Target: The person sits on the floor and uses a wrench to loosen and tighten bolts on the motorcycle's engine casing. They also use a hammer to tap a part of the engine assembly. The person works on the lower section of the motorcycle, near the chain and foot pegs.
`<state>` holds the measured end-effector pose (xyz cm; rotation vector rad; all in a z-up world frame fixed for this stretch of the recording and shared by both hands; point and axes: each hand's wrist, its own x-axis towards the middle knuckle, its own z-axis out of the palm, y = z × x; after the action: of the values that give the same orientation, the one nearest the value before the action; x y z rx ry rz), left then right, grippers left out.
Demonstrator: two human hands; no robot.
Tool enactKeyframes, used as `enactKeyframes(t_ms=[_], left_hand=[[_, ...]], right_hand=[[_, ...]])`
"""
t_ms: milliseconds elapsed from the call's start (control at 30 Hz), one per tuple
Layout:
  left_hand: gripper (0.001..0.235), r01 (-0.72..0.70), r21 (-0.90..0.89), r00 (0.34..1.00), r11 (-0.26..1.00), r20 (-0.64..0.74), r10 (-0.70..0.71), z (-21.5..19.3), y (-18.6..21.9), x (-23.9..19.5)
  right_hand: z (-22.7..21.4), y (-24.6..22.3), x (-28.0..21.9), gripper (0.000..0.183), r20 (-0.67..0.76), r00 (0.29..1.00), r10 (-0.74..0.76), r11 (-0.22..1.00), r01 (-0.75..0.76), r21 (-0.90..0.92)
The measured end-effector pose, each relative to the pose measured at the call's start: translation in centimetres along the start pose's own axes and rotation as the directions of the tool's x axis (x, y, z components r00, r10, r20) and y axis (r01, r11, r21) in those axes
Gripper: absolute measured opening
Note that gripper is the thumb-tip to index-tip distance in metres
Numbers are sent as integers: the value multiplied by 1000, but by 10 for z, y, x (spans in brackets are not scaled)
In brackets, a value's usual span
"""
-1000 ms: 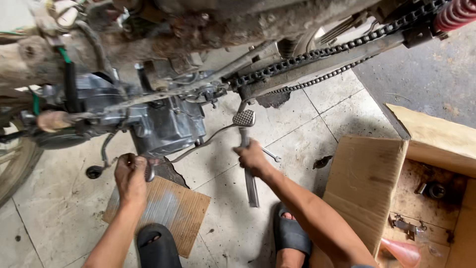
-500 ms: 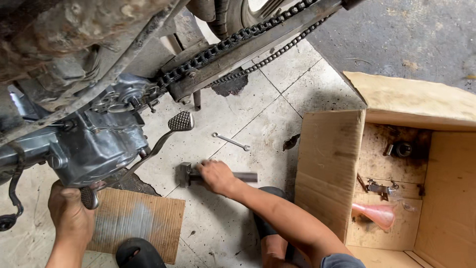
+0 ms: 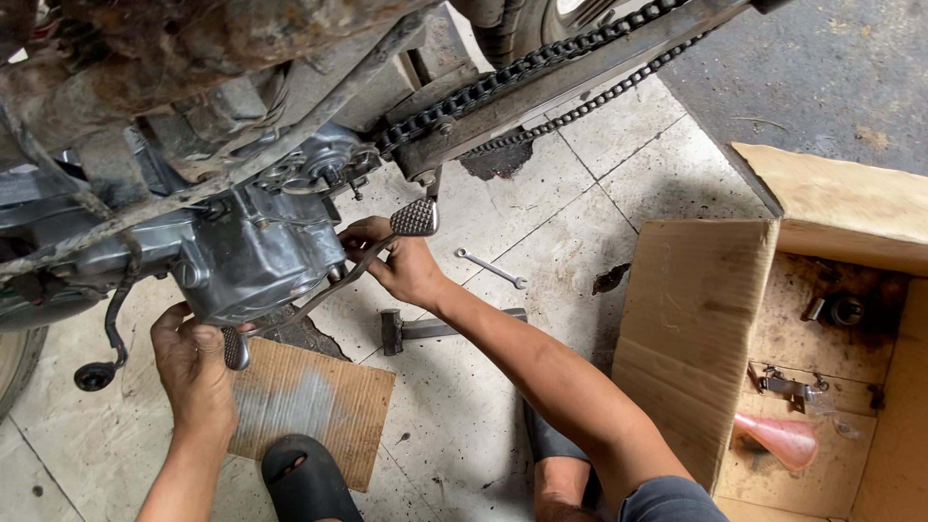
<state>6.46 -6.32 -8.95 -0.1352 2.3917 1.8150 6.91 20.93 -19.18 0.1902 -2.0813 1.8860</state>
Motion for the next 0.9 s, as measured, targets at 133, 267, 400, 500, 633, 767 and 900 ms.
enactKeyframes(t_ms=[133,267,400,500,633,767,900], left_hand=[[94,-1,30,1000,1000,23,0,2,14,-3],[94,8,41,1000,999,29,-9,3,20,-2],[69,-197,149,977,969,-50,206,-7,9,-2],[60,-323,345,904,881,-164,395,10,23,-20],[47,-681,625,607,383,188,772,9,42,-16],[33,-787,560,467,257,269,843,40,69,-19],[19,-821,461,466,336,201,862,65,62,-24]], right_hand=[[2,-3,4,21,62,995,75,995,-71,-67],[0,-9,7,22,59,998,15,986,-5,-167],[-2,-8,2,37,95,995,43,999,-43,-1],[0,-2,5,24,85,995,56,998,-54,-22],[4,-1,8,17,70,989,129,992,-129,1],[1,-6,8,18,108,978,179,984,-175,-45],[5,-2,2,24,39,988,146,982,-140,-126]])
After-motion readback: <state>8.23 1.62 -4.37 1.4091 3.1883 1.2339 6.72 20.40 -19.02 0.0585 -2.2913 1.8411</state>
